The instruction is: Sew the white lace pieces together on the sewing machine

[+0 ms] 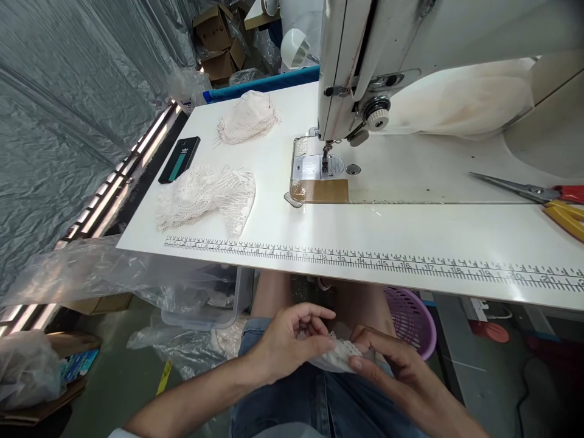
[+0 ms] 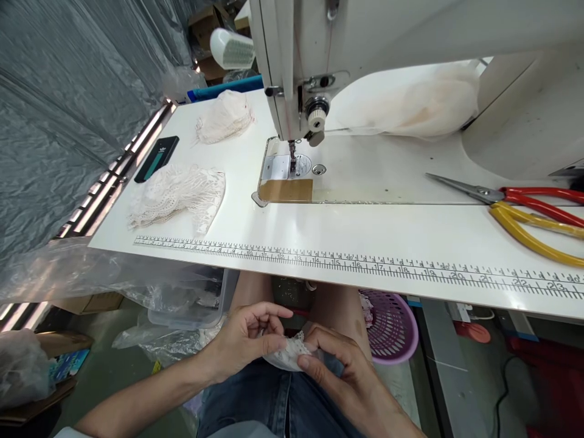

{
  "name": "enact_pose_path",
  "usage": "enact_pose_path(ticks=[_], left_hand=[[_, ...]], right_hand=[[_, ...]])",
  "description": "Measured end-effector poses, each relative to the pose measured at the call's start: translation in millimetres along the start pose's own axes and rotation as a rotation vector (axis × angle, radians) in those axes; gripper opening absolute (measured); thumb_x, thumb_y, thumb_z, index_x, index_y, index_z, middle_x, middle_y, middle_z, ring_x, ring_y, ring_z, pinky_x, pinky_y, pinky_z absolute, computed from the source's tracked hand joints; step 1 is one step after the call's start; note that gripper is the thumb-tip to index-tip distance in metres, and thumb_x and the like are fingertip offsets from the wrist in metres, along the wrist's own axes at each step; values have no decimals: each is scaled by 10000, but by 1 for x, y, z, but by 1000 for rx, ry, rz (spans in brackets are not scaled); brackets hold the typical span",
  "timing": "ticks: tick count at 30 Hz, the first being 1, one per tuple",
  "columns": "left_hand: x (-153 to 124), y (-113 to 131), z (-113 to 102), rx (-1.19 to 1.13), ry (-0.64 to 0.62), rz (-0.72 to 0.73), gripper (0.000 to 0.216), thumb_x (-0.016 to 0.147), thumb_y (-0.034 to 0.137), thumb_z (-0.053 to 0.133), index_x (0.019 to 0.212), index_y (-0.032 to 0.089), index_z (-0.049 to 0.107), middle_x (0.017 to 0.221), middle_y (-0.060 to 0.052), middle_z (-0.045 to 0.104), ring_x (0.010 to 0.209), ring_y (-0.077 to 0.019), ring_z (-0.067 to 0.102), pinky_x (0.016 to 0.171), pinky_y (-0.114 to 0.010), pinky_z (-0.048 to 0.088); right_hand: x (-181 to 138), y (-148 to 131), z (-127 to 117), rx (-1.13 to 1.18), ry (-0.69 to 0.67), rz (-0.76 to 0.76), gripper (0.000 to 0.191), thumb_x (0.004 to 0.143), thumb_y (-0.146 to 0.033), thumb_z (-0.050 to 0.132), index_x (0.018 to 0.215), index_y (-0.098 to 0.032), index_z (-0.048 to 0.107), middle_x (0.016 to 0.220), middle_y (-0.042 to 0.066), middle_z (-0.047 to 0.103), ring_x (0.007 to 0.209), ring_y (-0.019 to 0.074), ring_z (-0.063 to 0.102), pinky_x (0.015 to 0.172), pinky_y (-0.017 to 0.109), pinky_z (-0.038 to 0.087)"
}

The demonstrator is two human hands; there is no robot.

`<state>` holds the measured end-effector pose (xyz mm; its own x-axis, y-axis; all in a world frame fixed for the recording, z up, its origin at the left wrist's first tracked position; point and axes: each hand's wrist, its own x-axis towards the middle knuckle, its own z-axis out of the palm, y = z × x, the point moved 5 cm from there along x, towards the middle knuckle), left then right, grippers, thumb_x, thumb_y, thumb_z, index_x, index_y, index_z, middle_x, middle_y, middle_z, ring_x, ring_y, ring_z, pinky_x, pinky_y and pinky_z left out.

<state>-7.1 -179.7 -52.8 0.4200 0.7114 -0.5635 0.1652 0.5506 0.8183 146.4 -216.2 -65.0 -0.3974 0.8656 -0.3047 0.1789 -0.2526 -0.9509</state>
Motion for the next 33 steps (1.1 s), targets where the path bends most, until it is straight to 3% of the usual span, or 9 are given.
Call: enact_pose_path(ticks=[2, 4, 7, 13, 16, 19, 27, 33], left_hand=[[-2, 0, 2, 66, -80, -5, 330, 735, 250, 678, 1047, 146, 667, 777, -18, 584, 689, -104, 507, 635, -217, 374], [-4, 0, 3, 156, -128, -5, 210, 760, 256, 646, 926, 148, 715, 782, -22, 571, 703, -110, 503, 627, -216, 361], [-6, -1, 2, 192, -145, -27, 140, 754, 256, 637, 778, 142, 716, 765, -20, 564, 695, -113, 497, 605, -211, 348], [-6, -1, 4, 137, -178, -69, 156, 734, 274, 646, 771, 128, 687, 763, -18, 577, 693, -114, 504, 612, -207, 361], [-6, 3, 5, 215, -176, -41, 134, 750, 247, 624, 769, 128, 684, 768, -16, 581, 705, -114, 510, 633, -208, 365], [-7, 8, 3, 286, -152, 7, 140, 781, 246, 602, 782, 129, 679, 785, -17, 585, 733, -120, 519, 649, -207, 362], [-7, 10, 0, 131, -152, 37, 311, 787, 417, 628, 833, 115, 683, 802, -40, 599, 737, -130, 528, 651, -212, 373], [-7, 17, -3, 109, -67, 35, 276, 702, 395, 722, 706, 122, 680, 704, -20, 599, 673, -117, 517, 621, -209, 381]], right_hand=[[-2, -1, 2, -11, -20, -26, 207, 880, -371, 543, 750, -209, 551, 749, -12, 533, 719, 148, 500, 656, 228, 393], [-2, -3, 3, -22, -41, -45, 218, 890, -370, 526, 753, -206, 571, 764, 0, 544, 739, 156, 515, 672, 239, 406], [-3, -1, 3, -15, -69, -6, 256, 888, -406, 518, 760, -199, 597, 764, 7, 553, 741, 164, 519, 682, 254, 410], [-5, 3, 1, 31, -149, 91, 339, 875, -490, 495, 742, -191, 583, 714, -3, 525, 691, 154, 478, 646, 257, 390], [-2, -4, 4, 15, -153, 74, 323, 859, -501, 513, 806, -193, 592, 738, -1, 528, 717, 158, 478, 655, 254, 388], [3, -11, 6, 30, -98, 95, 361, 849, -527, 513, 726, -192, 566, 656, -23, 461, 634, 131, 420, 588, 233, 357], [7, -12, 8, 101, -60, 110, 375, 854, -532, 509, 699, -190, 522, 625, -45, 394, 587, 107, 362, 536, 214, 327], [8, -17, 9, 16, -28, 97, 360, 867, -520, 484, 723, -193, 529, 639, -33, 404, 603, 117, 362, 546, 226, 325]])
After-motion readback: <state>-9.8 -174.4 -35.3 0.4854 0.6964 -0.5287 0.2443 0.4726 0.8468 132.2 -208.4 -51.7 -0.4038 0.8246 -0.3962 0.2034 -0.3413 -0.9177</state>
